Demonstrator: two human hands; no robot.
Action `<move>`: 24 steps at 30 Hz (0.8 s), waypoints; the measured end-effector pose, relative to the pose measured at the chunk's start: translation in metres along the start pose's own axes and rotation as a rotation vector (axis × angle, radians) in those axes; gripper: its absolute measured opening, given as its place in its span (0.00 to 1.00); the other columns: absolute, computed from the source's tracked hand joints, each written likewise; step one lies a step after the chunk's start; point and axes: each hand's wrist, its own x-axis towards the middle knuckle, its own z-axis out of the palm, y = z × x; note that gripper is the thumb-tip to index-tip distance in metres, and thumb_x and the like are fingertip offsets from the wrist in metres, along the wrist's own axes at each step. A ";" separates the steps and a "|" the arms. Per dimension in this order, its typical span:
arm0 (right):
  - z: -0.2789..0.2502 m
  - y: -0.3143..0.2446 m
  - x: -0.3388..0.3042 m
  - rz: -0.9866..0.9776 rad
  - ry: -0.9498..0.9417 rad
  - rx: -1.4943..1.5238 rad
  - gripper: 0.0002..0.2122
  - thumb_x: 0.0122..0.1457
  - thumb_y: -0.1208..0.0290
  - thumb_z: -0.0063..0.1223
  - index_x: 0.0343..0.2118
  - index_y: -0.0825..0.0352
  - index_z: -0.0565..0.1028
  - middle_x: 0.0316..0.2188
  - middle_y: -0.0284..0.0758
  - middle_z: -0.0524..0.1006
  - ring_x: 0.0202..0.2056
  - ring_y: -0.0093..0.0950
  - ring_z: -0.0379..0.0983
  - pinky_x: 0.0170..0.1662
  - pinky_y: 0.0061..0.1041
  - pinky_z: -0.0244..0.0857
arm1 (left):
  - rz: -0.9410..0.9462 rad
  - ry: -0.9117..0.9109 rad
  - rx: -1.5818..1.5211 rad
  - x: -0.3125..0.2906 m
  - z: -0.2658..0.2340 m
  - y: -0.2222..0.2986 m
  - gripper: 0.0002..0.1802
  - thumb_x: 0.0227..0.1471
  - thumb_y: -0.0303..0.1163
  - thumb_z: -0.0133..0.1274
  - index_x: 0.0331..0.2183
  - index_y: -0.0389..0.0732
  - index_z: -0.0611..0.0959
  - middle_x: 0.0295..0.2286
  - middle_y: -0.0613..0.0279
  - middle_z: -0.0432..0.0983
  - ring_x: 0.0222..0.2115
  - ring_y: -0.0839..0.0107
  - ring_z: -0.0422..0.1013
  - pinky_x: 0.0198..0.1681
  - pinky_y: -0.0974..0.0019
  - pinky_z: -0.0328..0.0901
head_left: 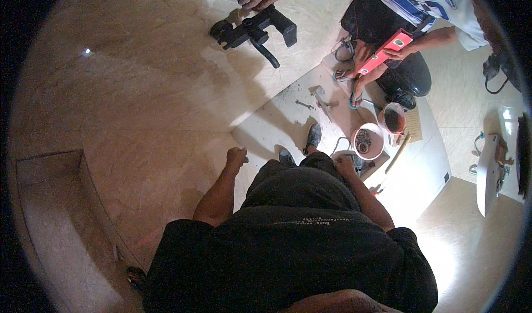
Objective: The person installs a black shower fixture onto a bathroom wall by hand and wipes the components with a cloth. The person also handles buckets containing construction debris and a tool bag.
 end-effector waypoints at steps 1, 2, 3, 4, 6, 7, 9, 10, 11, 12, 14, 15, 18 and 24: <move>-0.001 -0.006 0.003 -0.002 -0.003 0.054 0.16 0.50 0.60 0.57 0.35 0.69 0.81 0.33 0.49 0.80 0.38 0.47 0.77 0.43 0.41 0.69 | -0.003 0.006 -0.001 0.001 -0.001 0.001 0.18 0.53 0.41 0.53 0.25 0.33 0.79 0.18 0.53 0.77 0.14 0.66 0.71 0.17 0.62 0.64; -0.001 -0.013 0.006 -0.007 -0.007 0.056 0.16 0.50 0.60 0.57 0.35 0.69 0.81 0.33 0.49 0.80 0.38 0.47 0.77 0.43 0.41 0.69 | -0.012 -0.006 0.010 0.001 -0.002 0.001 0.18 0.53 0.41 0.53 0.26 0.33 0.79 0.18 0.54 0.77 0.14 0.67 0.71 0.16 0.63 0.64; -0.002 -0.012 0.008 0.027 -0.018 0.033 0.15 0.50 0.62 0.58 0.35 0.69 0.80 0.33 0.48 0.80 0.37 0.46 0.77 0.43 0.39 0.70 | -0.017 -0.027 0.022 0.002 0.001 0.005 0.18 0.53 0.41 0.53 0.26 0.32 0.79 0.17 0.54 0.77 0.14 0.68 0.71 0.16 0.63 0.64; -0.002 -0.012 0.009 0.061 -0.030 0.011 0.15 0.49 0.63 0.58 0.35 0.70 0.80 0.32 0.48 0.80 0.37 0.44 0.78 0.44 0.38 0.70 | -0.016 -0.030 0.022 0.001 0.004 0.008 0.18 0.53 0.41 0.53 0.26 0.32 0.79 0.17 0.54 0.77 0.14 0.68 0.71 0.16 0.63 0.64; -0.003 -0.007 0.009 0.068 -0.026 0.026 0.15 0.49 0.63 0.59 0.34 0.70 0.80 0.32 0.47 0.80 0.37 0.43 0.78 0.43 0.37 0.70 | -0.019 -0.010 -0.003 -0.001 0.009 0.013 0.18 0.52 0.41 0.54 0.26 0.33 0.79 0.18 0.54 0.77 0.13 0.69 0.70 0.15 0.64 0.64; -0.003 -0.003 0.009 0.072 -0.022 0.041 0.15 0.49 0.63 0.59 0.33 0.71 0.80 0.32 0.47 0.81 0.37 0.41 0.79 0.43 0.37 0.70 | -0.017 -0.015 -0.002 -0.001 0.010 0.016 0.18 0.52 0.41 0.54 0.26 0.33 0.79 0.18 0.54 0.77 0.13 0.69 0.70 0.15 0.64 0.64; -0.005 -0.001 0.008 0.061 -0.004 0.054 0.14 0.49 0.63 0.59 0.33 0.71 0.80 0.32 0.47 0.81 0.37 0.40 0.79 0.43 0.37 0.70 | -0.033 -0.027 0.023 -0.001 0.010 0.018 0.17 0.52 0.40 0.55 0.27 0.33 0.79 0.18 0.55 0.78 0.13 0.70 0.70 0.16 0.65 0.64; -0.005 -0.003 0.007 0.045 0.010 0.069 0.14 0.49 0.64 0.59 0.32 0.71 0.80 0.31 0.47 0.81 0.37 0.40 0.79 0.42 0.36 0.70 | -0.033 -0.028 0.026 0.000 0.009 0.016 0.17 0.52 0.40 0.55 0.27 0.33 0.79 0.18 0.55 0.78 0.13 0.70 0.70 0.16 0.65 0.64; -0.007 -0.004 0.008 0.048 0.011 0.071 0.14 0.49 0.64 0.59 0.32 0.71 0.80 0.31 0.47 0.81 0.37 0.40 0.79 0.42 0.36 0.70 | 0.018 -0.017 -0.043 0.001 0.009 0.015 0.16 0.52 0.40 0.55 0.27 0.33 0.79 0.18 0.55 0.78 0.14 0.69 0.70 0.16 0.65 0.65; -0.011 -0.016 0.010 0.084 -0.038 0.038 0.14 0.50 0.63 0.59 0.31 0.71 0.81 0.31 0.47 0.81 0.36 0.40 0.79 0.43 0.36 0.70 | 0.057 0.000 -0.111 0.000 0.006 0.006 0.16 0.51 0.39 0.55 0.26 0.34 0.79 0.19 0.55 0.78 0.14 0.69 0.70 0.17 0.65 0.65; -0.014 -0.023 0.010 0.126 -0.081 0.006 0.14 0.50 0.63 0.59 0.31 0.70 0.81 0.31 0.46 0.81 0.36 0.40 0.79 0.43 0.36 0.70 | 0.060 -0.007 -0.099 0.008 0.004 0.004 0.15 0.51 0.38 0.55 0.26 0.34 0.78 0.18 0.55 0.77 0.15 0.68 0.72 0.18 0.64 0.66; -0.014 -0.023 0.011 0.142 -0.072 -0.007 0.14 0.50 0.63 0.58 0.31 0.70 0.81 0.31 0.46 0.81 0.37 0.40 0.79 0.43 0.36 0.70 | 0.072 -0.011 -0.093 0.014 0.002 0.004 0.15 0.51 0.38 0.55 0.26 0.34 0.78 0.17 0.55 0.77 0.16 0.67 0.73 0.19 0.64 0.67; -0.012 -0.025 0.011 0.184 -0.088 -0.033 0.14 0.50 0.63 0.57 0.32 0.69 0.81 0.32 0.46 0.81 0.37 0.40 0.79 0.43 0.37 0.70 | 0.136 -0.047 -0.101 0.029 -0.007 0.001 0.14 0.51 0.37 0.55 0.26 0.34 0.77 0.17 0.55 0.76 0.16 0.66 0.73 0.21 0.62 0.67; 0.001 -0.013 -0.004 0.120 -0.035 0.054 0.15 0.51 0.60 0.54 0.32 0.69 0.80 0.33 0.50 0.79 0.39 0.47 0.76 0.45 0.45 0.68 | 0.278 -0.088 0.320 0.044 -0.022 0.001 0.13 0.49 0.36 0.57 0.29 0.34 0.77 0.22 0.51 0.78 0.18 0.64 0.75 0.26 0.60 0.69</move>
